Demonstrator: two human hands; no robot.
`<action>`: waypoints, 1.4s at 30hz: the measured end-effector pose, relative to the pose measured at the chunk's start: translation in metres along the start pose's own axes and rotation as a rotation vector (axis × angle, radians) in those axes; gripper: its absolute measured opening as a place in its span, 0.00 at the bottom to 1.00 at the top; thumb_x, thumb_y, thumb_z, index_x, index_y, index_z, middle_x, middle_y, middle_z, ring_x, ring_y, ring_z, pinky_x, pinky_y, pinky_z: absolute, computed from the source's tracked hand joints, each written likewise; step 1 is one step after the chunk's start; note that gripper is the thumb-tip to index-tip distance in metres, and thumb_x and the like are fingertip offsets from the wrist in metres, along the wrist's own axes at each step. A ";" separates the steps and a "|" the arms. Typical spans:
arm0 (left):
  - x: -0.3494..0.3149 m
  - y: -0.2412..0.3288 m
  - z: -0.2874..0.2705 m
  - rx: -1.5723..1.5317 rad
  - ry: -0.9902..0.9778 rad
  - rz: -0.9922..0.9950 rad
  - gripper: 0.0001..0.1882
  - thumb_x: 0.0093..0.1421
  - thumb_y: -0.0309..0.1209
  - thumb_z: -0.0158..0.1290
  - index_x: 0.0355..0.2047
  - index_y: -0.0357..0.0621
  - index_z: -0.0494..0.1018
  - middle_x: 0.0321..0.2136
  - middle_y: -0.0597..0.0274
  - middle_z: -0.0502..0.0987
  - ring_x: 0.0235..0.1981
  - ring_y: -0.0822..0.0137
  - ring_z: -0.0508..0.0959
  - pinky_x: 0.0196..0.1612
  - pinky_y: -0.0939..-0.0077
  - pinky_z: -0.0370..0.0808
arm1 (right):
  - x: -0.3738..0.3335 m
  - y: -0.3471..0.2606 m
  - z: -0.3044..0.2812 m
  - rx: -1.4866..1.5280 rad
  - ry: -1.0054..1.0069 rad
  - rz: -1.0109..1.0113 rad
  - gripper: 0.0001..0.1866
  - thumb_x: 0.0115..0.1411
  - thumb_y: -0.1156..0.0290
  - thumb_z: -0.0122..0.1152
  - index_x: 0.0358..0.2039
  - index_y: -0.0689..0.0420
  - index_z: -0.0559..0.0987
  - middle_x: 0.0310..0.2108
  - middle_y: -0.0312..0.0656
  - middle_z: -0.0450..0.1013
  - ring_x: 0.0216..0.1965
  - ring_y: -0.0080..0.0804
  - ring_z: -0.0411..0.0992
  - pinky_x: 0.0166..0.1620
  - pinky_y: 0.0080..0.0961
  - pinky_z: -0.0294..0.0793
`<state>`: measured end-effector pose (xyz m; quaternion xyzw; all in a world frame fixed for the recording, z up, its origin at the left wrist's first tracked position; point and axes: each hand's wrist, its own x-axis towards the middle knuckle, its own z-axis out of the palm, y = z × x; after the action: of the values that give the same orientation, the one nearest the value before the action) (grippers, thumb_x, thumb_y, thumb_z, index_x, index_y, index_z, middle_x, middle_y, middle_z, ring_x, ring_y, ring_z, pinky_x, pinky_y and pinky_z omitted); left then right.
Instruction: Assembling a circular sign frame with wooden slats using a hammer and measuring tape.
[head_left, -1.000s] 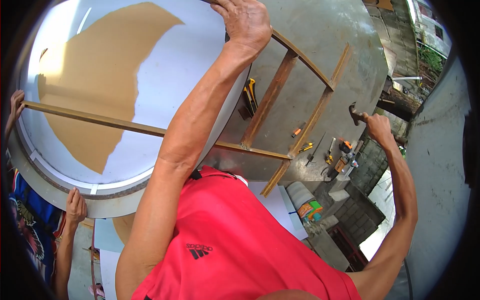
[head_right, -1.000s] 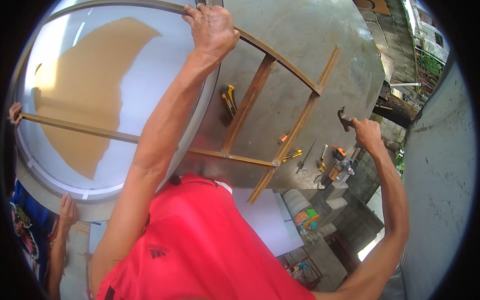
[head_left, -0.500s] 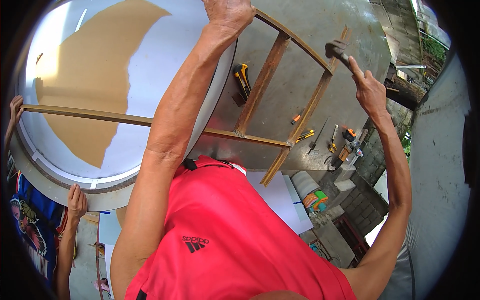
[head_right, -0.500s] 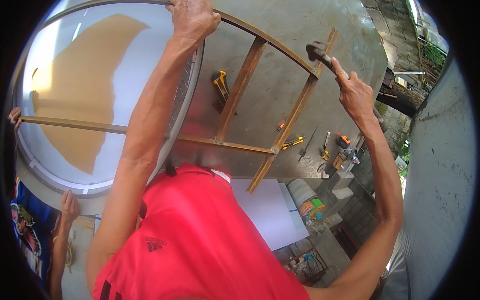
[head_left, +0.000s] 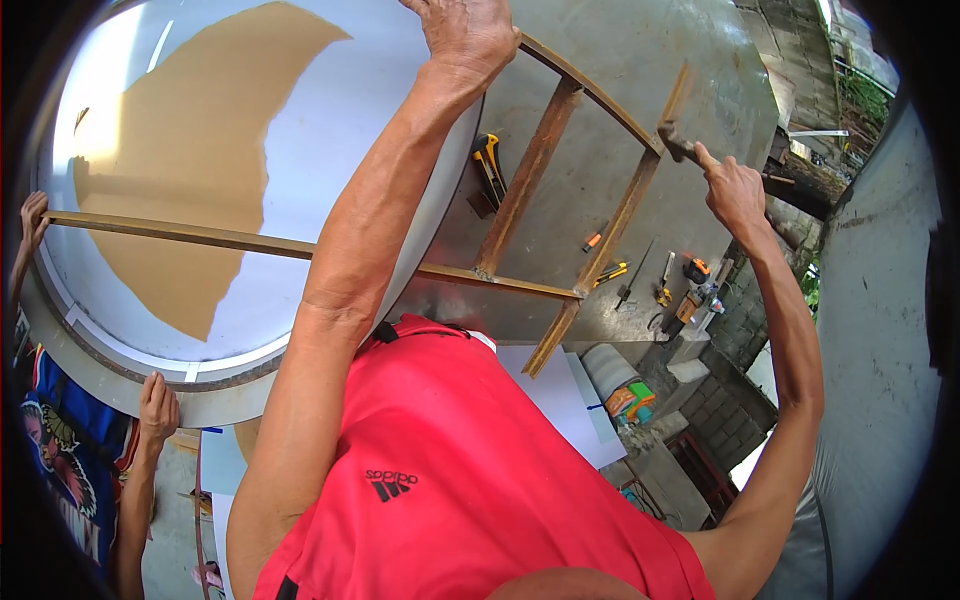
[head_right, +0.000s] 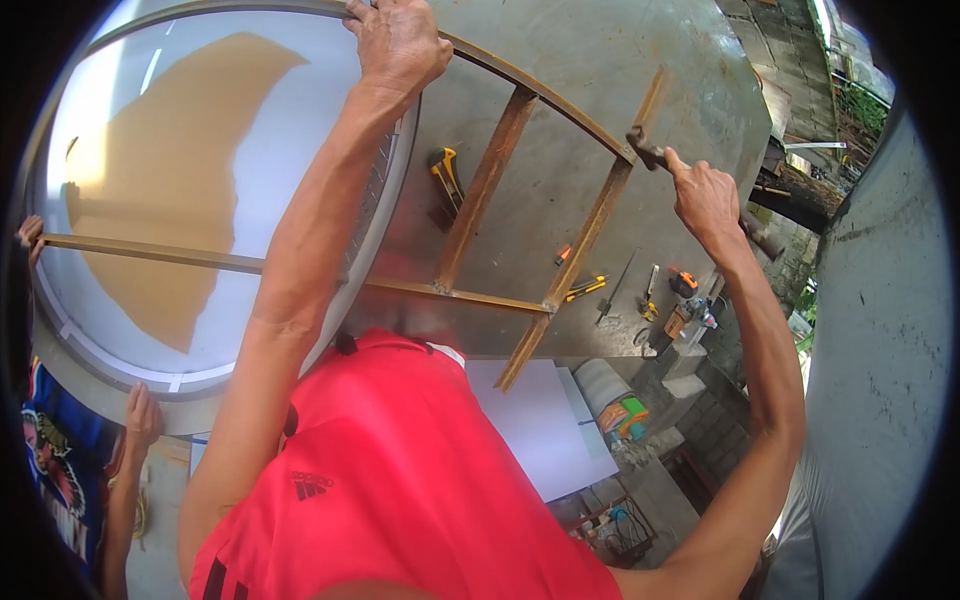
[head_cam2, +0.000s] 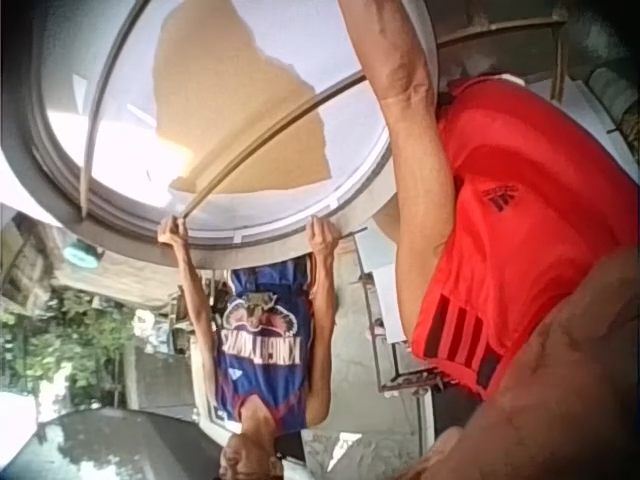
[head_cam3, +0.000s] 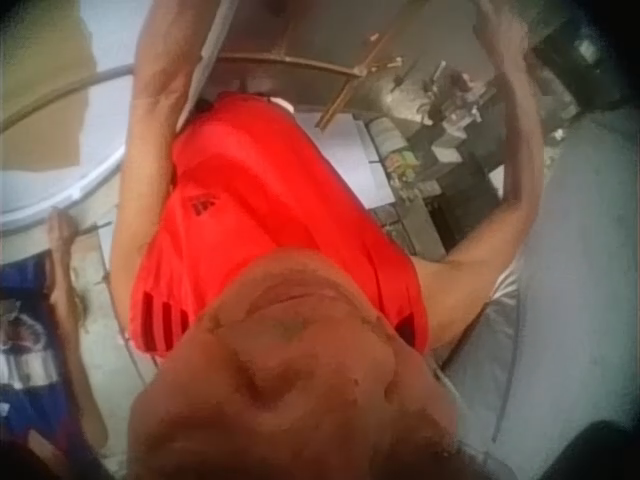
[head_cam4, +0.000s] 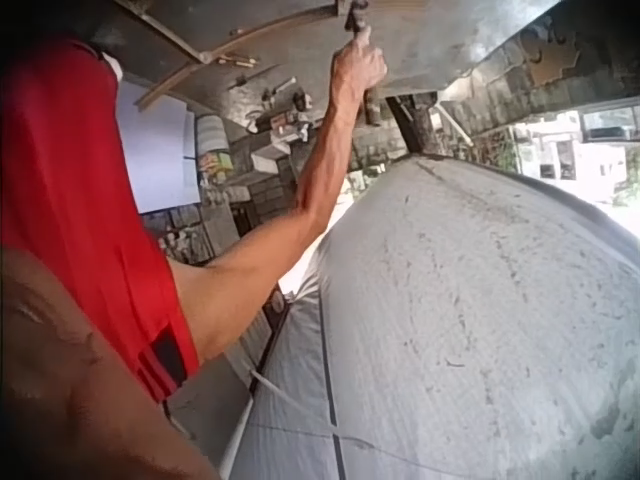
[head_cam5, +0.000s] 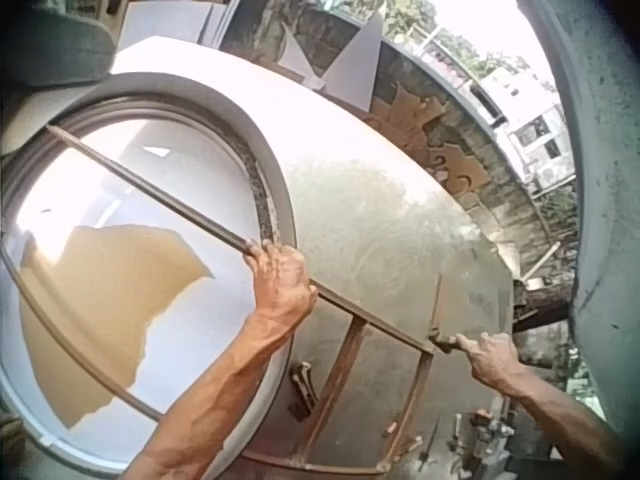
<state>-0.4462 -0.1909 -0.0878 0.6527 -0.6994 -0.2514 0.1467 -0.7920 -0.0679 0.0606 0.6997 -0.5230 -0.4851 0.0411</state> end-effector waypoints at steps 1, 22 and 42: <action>0.001 -0.001 0.002 -0.015 0.016 -0.007 0.37 0.48 0.34 0.64 0.52 0.16 0.67 0.56 0.20 0.65 0.62 0.22 0.59 0.65 0.32 0.54 | -0.015 0.011 0.013 0.007 -0.087 -0.033 0.31 0.58 0.71 0.58 0.63 0.39 0.68 0.25 0.48 0.74 0.28 0.47 0.77 0.29 0.44 0.74; -0.069 0.019 0.004 0.025 0.132 -0.121 0.11 0.56 0.28 0.50 0.35 0.31 0.71 0.29 0.37 0.80 0.34 0.38 0.81 0.40 0.51 0.78 | -0.003 -0.138 0.250 1.841 0.255 0.785 0.18 0.69 0.58 0.48 0.49 0.57 0.76 0.33 0.45 0.76 0.33 0.39 0.75 0.39 0.31 0.75; -0.058 0.019 0.013 0.311 0.191 -0.183 0.17 0.56 0.35 0.57 0.40 0.33 0.75 0.33 0.39 0.81 0.38 0.42 0.82 0.44 0.55 0.79 | 0.039 -0.134 0.169 3.155 0.194 0.174 0.29 0.71 0.41 0.40 0.40 0.58 0.71 0.20 0.34 0.61 0.14 0.21 0.56 0.18 0.20 0.56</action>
<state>-0.4629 -0.1316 -0.0815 0.7493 -0.6504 -0.0895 0.0864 -0.8220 0.0379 -0.1289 -0.0336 0.5131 -0.5719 0.6391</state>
